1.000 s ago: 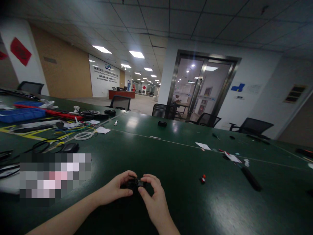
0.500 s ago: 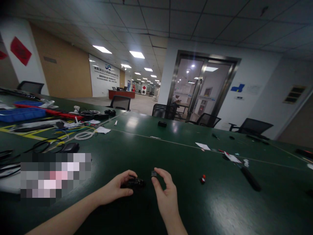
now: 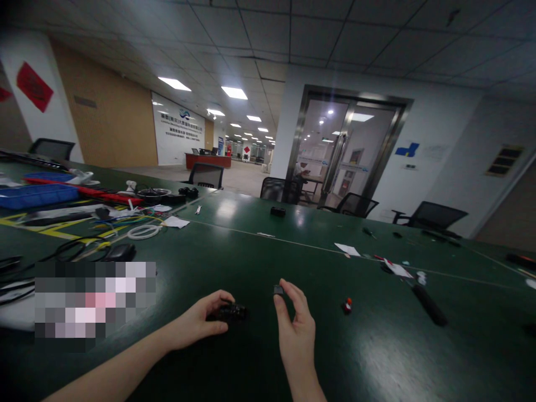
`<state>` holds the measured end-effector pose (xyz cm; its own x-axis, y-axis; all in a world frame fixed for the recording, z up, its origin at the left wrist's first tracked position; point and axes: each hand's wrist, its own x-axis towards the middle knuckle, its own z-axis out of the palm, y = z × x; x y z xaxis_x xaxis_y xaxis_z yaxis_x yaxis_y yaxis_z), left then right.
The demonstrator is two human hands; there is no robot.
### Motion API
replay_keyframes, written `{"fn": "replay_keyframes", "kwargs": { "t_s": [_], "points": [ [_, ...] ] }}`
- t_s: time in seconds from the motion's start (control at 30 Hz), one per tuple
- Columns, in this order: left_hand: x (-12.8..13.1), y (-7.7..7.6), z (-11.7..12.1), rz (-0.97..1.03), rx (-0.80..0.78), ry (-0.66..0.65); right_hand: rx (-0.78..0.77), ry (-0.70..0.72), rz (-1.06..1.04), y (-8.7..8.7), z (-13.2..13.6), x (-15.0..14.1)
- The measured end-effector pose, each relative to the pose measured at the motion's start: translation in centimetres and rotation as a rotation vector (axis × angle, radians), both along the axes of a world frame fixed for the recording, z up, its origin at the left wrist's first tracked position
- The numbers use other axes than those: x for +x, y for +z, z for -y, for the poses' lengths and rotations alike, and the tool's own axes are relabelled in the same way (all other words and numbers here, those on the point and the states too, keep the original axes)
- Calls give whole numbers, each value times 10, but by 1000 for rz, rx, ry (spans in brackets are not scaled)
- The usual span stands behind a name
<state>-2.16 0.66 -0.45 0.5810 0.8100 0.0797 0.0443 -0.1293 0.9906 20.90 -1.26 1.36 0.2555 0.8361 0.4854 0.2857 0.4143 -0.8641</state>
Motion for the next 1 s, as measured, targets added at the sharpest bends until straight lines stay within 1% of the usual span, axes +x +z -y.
{"fn": "replay_keyframes", "kwargs": {
  "t_s": [0.23, 0.4, 0.73, 1.0],
  "points": [
    [0, 6, 2, -15, -12, -7, 32, -87, -22, 0, 0, 0],
    [-2, 6, 3, -30, -26, 2, 27, -136, -7, 0, 0, 1],
    [-1, -5, -2, 10, -5, 4, 25, -154, -12, -4, -3, 2],
    [-1, 3, 1, 2, -23, 3, 27, -137, -3, -3, -2, 1]
  ]
}}
